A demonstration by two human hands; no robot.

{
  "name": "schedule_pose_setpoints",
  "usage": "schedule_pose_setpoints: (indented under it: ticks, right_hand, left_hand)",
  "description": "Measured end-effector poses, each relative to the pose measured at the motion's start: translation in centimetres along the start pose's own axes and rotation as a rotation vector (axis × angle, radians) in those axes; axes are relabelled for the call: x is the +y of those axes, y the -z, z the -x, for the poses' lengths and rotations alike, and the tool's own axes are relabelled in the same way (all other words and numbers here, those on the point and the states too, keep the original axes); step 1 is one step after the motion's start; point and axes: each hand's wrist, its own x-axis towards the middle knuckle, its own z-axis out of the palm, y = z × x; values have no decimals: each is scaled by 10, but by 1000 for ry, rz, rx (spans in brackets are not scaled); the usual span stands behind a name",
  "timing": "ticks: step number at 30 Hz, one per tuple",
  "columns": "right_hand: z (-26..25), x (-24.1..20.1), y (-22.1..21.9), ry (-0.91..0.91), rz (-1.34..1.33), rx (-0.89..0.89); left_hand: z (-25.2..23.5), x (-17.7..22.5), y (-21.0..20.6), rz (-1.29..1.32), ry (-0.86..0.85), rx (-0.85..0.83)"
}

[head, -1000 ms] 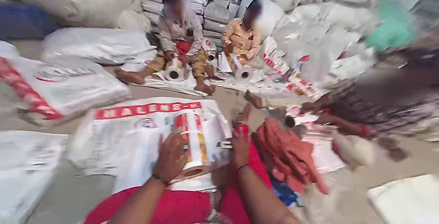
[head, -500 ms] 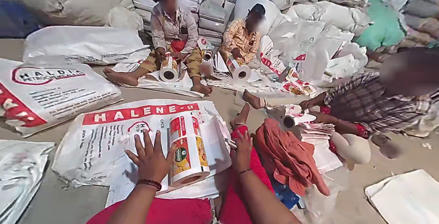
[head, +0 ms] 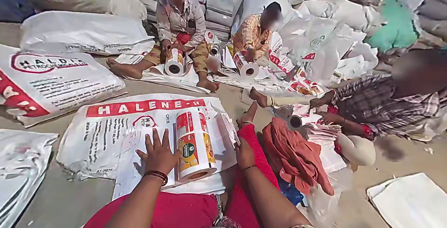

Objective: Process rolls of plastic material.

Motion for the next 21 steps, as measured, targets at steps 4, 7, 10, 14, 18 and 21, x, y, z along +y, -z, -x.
schedule_pose_setpoints:
  ticks: [4, 7, 10, 14, 18, 21]
  right_hand:
    - [-1, -3, 0, -51, -19, 2]
    - [0, -1, -4, -90, -58, -23]
    - [0, 4, -8, -79, -41, -55]
    - [7, -5, -6, -16, 6, -68]
    - [18, -20, -6, 73, 45, -33]
    - [17, -21, -14, 44, -136, -99]
  left_hand:
    - [-1, 1, 0, 13, 17, -29]
    - [-3, -3, -2, 74, 53, -107]
    - [-13, -17, -9, 230, 102, -227]
    - [-22, -31, -13, 362, 170, -340]
    - [-22, -33, -10, 379, 171, -361]
    - [-22, -31, -8, 392, 155, -394]
